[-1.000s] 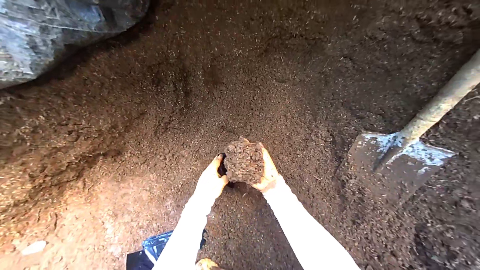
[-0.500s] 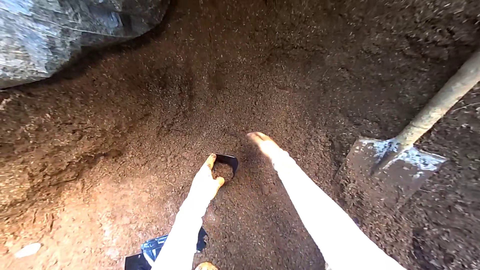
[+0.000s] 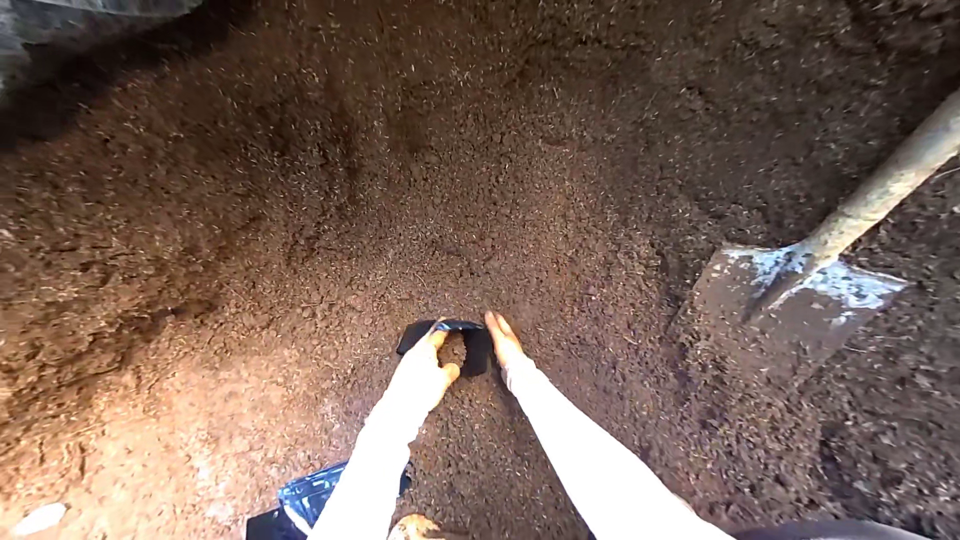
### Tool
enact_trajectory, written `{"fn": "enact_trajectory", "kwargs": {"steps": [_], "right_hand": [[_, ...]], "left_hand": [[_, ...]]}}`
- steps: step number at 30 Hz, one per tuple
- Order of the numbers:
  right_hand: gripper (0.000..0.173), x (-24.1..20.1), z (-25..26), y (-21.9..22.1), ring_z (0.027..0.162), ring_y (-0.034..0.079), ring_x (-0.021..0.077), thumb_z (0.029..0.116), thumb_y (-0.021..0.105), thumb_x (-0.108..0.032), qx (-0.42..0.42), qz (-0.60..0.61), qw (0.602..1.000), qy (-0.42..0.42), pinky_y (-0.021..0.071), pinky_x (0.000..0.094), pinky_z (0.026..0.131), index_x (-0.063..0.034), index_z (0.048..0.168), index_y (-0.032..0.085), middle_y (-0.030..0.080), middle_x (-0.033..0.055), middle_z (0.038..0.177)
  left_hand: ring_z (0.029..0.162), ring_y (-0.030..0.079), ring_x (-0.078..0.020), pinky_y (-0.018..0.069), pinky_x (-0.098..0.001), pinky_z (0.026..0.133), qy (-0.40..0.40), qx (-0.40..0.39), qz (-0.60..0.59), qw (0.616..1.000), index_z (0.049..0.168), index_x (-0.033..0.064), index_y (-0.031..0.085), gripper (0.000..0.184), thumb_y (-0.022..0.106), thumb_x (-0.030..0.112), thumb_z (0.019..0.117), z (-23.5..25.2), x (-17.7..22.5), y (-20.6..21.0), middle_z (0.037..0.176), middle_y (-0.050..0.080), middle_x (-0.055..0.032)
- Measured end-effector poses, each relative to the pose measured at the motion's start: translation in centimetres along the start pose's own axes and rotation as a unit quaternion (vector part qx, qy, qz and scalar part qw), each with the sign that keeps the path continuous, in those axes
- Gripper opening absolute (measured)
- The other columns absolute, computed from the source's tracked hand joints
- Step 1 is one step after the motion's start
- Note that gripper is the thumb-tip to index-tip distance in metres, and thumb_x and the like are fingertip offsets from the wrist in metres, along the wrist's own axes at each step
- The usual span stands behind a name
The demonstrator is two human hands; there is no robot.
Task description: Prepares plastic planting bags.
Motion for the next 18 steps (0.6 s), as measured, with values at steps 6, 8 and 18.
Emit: {"fn": "enact_trajectory", "kwargs": {"steps": [6, 8, 18], "right_hand": [[0.072, 2.7, -1.3, 2.0, 0.133, 0.054, 0.0244, 0.1057, 0.022, -0.064, -0.112, 0.375, 0.914, 0.110, 0.0480, 0.0495, 0.107, -0.0141, 0.152, 0.044, 0.056, 0.0124, 0.146], [0.072, 2.4, -2.8, 3.8, 0.125, 0.057, 0.0234, 0.1052, 0.019, -0.065, -0.131, 0.423, 0.887, 0.131, 0.0504, 0.0474, 0.100, -0.0157, 0.149, 0.046, 0.059, 0.0116, 0.139], [0.060, -3.9, -4.2, 1.3, 0.107, 0.067, 0.0307, 0.1056, 0.030, -0.058, -0.216, 0.444, 0.859, 0.137, 0.0577, 0.0520, 0.088, -0.0127, 0.140, 0.050, 0.067, 0.0162, 0.121]], "left_hand": [[0.127, 0.061, -0.0217, 0.0534, -0.0402, 0.103, 0.017, -0.048, -0.061, 0.997, 0.159, 0.0110, 0.037, 0.068, 0.061, 0.005, 0.0958, -1.0, 2.8, 0.5, 0.165, 0.035, -0.0110], [0.120, 0.065, -0.0197, 0.0560, -0.0381, 0.096, 0.016, -0.022, -0.067, 0.997, 0.157, 0.0113, 0.040, 0.066, 0.061, 0.004, 0.0951, -1.8, 3.4, -0.7, 0.165, 0.036, -0.0100], [0.147, 0.043, -0.0257, 0.0378, -0.0457, 0.118, -0.053, 0.098, -0.039, 0.993, 0.159, 0.0069, 0.035, 0.076, 0.067, 0.004, 0.0903, -3.6, -3.3, -3.8, 0.168, 0.029, -0.0126]]}}
Point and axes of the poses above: each hand's wrist, its own z-axis towards the middle knuckle, its own y-axis out of the palm, x = y × z, the point moved 1 cm from there along z, towards the middle knuckle
